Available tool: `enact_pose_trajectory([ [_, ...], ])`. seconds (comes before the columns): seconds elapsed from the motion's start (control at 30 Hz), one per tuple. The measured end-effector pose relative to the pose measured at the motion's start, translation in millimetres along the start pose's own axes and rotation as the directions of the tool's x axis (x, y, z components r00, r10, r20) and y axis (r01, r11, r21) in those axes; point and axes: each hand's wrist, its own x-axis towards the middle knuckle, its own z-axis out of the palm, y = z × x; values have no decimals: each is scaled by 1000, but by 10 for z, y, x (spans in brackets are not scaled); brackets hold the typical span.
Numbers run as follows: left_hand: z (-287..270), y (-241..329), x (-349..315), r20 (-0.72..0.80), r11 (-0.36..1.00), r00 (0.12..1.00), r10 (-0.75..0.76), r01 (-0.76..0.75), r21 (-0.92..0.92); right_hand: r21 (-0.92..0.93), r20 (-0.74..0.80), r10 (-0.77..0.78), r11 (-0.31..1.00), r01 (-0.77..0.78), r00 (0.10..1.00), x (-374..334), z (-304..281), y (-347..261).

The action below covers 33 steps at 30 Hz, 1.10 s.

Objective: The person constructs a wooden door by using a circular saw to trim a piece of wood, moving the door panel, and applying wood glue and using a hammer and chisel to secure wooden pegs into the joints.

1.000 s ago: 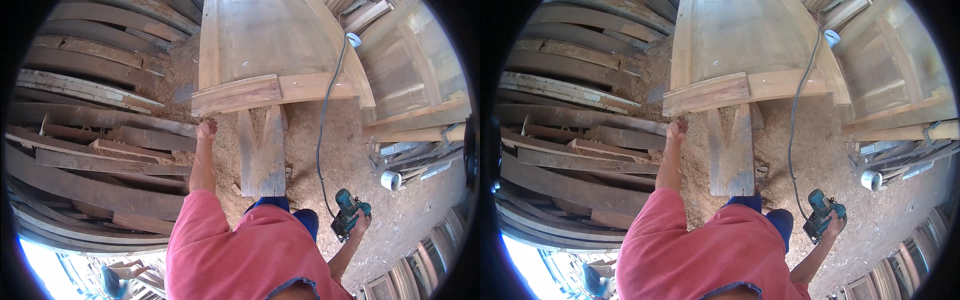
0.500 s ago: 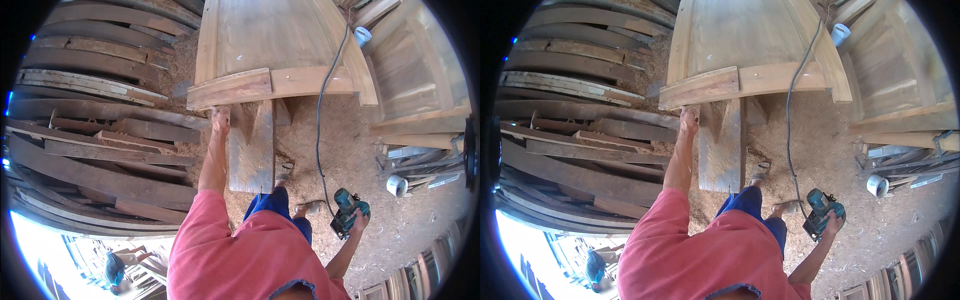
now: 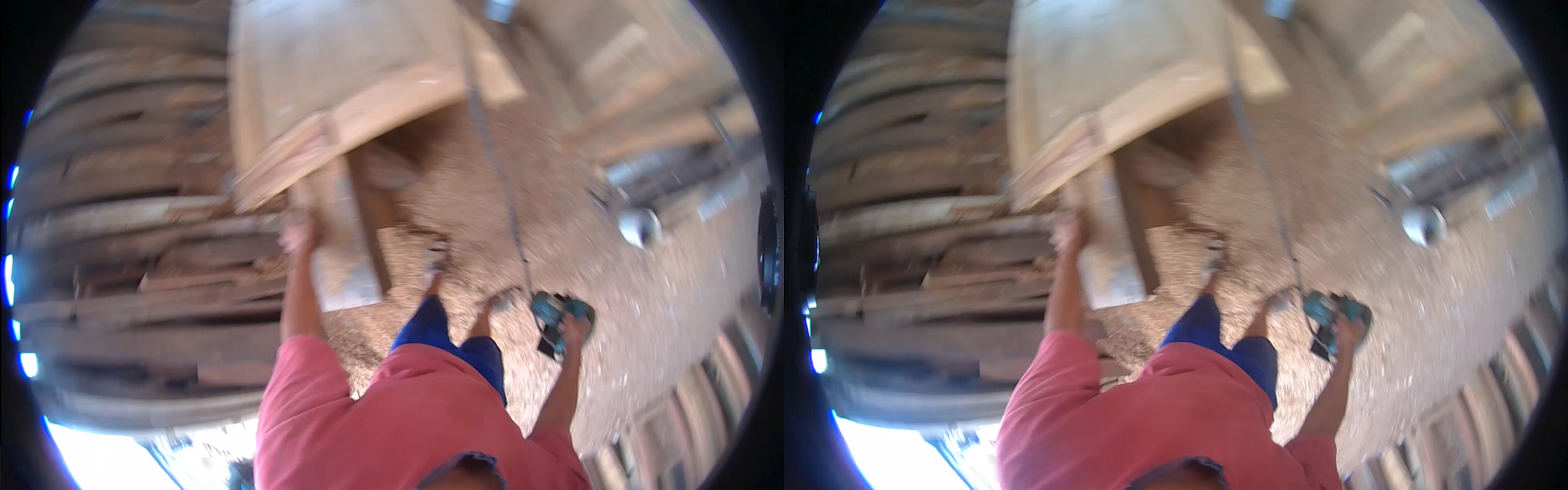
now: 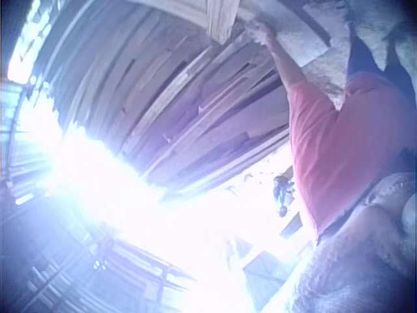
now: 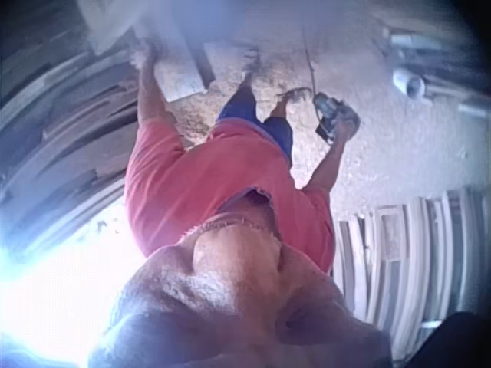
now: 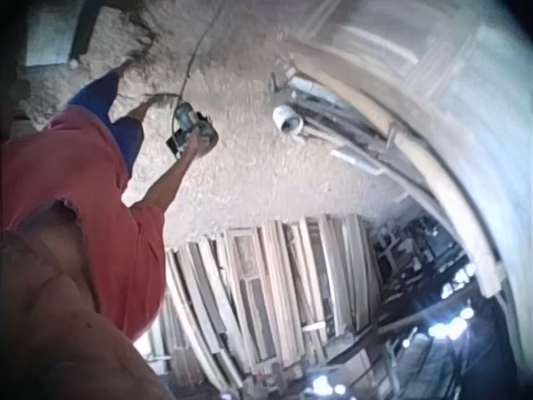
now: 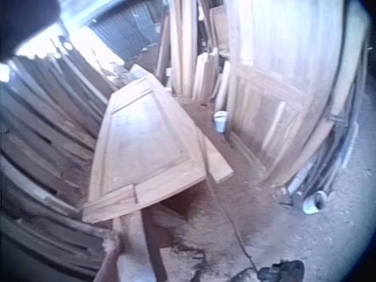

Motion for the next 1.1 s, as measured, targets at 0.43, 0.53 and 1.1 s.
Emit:
enact_pose_trajectory([
  [0.43,301,-466,-134,-27,719,999,-34,5,-695,-620,-87,270,739,-264,959,1400,69,1189],
  [0.53,102,-693,16,-41,545,999,-11,-28,-838,-686,-61,409,646,-336,910,1866,183,1648],
  [1.1,-114,-254,-543,-63,569,998,-21,-40,-822,-854,10,336,493,-166,942,3400,1367,2528],
])
